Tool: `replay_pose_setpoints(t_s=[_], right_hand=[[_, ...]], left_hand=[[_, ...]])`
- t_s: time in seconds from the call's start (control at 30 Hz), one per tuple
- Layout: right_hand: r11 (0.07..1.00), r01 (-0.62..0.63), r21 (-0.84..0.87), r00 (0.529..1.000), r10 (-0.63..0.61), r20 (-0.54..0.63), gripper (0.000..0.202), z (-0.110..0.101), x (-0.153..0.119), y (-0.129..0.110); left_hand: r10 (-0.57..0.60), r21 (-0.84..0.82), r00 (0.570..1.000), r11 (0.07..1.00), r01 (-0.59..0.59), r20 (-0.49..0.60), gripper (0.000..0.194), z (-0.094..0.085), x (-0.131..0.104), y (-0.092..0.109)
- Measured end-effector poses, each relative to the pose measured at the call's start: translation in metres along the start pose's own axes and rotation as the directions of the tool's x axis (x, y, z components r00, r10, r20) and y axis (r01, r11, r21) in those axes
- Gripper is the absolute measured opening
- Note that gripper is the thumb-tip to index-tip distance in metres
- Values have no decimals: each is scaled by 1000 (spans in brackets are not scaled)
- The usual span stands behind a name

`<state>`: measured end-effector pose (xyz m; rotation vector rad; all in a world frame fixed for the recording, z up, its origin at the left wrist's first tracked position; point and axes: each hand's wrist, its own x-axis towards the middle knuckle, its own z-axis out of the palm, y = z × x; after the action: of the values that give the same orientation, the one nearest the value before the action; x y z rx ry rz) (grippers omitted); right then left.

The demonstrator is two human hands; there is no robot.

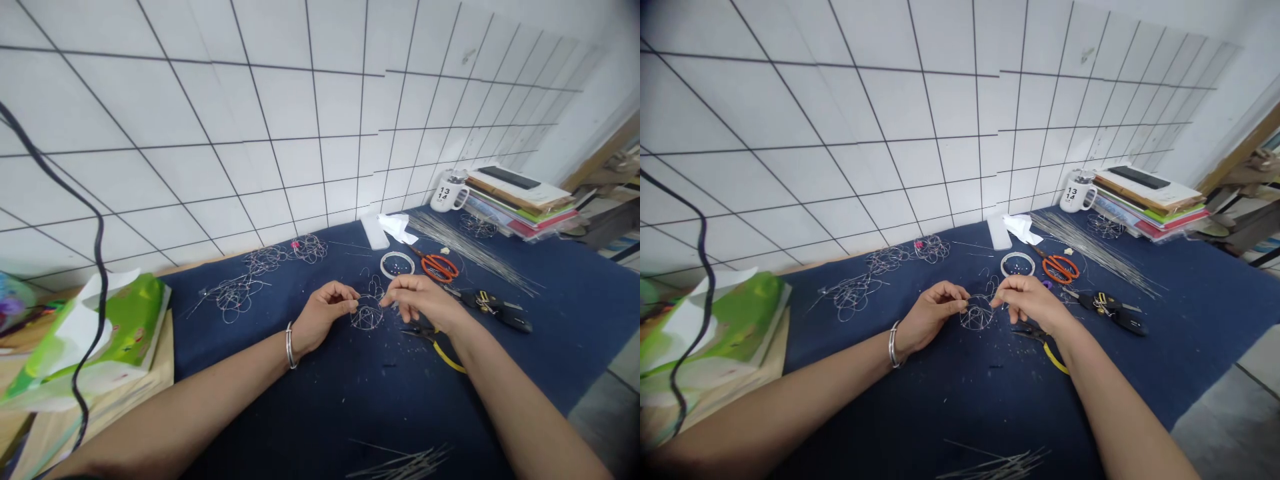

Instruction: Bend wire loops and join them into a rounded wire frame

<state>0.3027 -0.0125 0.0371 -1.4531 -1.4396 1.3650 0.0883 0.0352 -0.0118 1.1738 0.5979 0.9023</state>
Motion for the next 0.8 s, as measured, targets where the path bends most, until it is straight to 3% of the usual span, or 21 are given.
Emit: replay_pose_setpoints(t_s=[0.47,0.8], right_hand=[[998,40,-38,999,-40,-10,17,2,-7,-10],[996,89,-26,996,-89,-3,15,1,-7,-10]], left_hand=[[35,20,999,999,-36,23,14,1,0,-1],[141,145,989,979,-147,48,9,2,-4,0]])
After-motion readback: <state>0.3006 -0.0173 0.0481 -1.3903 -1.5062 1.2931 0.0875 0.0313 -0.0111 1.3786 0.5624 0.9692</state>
